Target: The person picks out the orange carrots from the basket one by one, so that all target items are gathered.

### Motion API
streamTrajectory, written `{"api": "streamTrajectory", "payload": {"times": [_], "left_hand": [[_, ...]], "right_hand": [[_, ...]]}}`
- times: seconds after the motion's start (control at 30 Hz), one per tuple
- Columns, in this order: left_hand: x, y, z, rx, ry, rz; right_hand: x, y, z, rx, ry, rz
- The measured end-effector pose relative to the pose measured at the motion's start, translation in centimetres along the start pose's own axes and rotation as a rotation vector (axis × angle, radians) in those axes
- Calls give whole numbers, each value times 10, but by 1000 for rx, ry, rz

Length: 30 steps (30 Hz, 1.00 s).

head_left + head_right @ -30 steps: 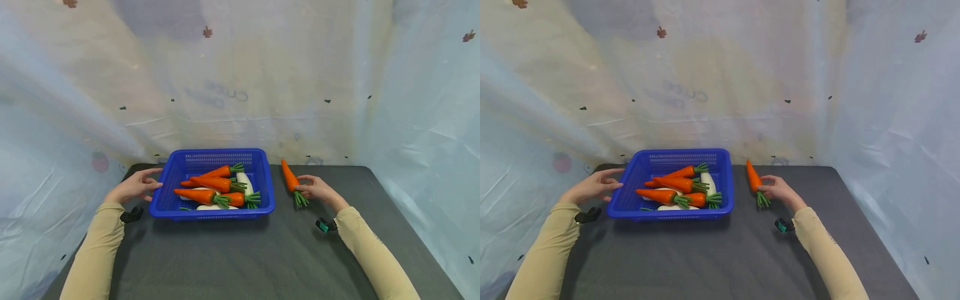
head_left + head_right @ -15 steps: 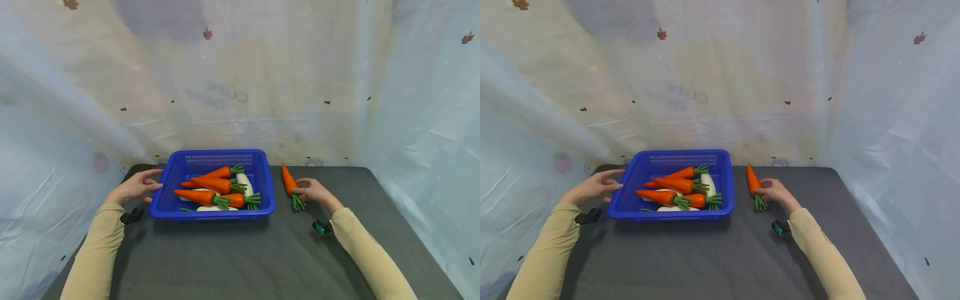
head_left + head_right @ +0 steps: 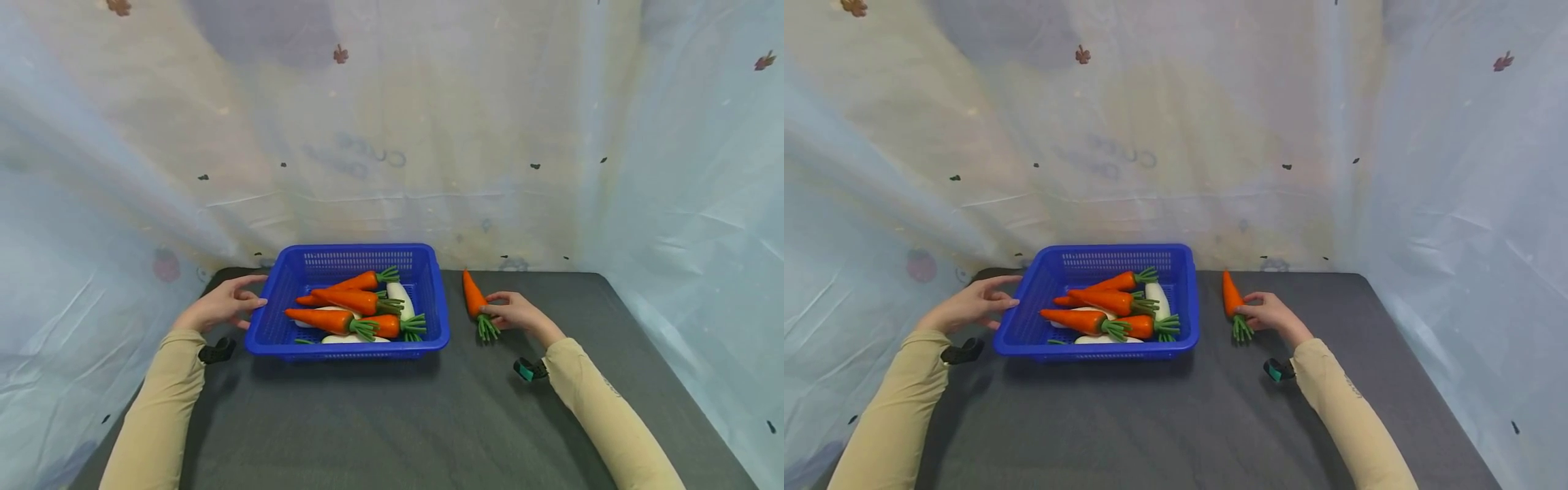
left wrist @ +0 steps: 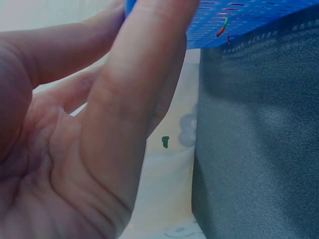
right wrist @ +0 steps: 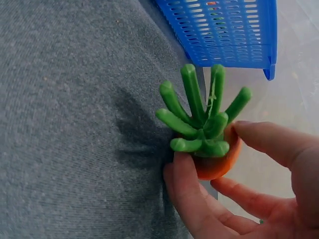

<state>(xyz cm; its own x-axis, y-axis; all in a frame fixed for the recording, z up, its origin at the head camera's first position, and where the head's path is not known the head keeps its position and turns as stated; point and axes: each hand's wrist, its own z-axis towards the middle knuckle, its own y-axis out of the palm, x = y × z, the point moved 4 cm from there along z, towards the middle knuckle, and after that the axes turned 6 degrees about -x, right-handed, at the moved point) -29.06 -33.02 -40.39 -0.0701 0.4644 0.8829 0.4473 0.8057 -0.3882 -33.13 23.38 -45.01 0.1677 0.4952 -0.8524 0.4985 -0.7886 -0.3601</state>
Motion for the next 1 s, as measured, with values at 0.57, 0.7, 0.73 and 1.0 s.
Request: {"api": "streamTrajectory", "payload": {"times": [0.57,0.7,0.73,1.0], "left_hand": [[2,-1,-1,15,2,23],[-3,-2,1,18,10,0],[-4,-2,1,16,11,-6],[-4,-2,3,12,-6,1]], "right_hand": [[1,4,7,-27,-9,78],[0,3,6,-37,-14,89],[-1,1,6,-35,-14,82],[-31,-28,3,-17,-72,6]]}}
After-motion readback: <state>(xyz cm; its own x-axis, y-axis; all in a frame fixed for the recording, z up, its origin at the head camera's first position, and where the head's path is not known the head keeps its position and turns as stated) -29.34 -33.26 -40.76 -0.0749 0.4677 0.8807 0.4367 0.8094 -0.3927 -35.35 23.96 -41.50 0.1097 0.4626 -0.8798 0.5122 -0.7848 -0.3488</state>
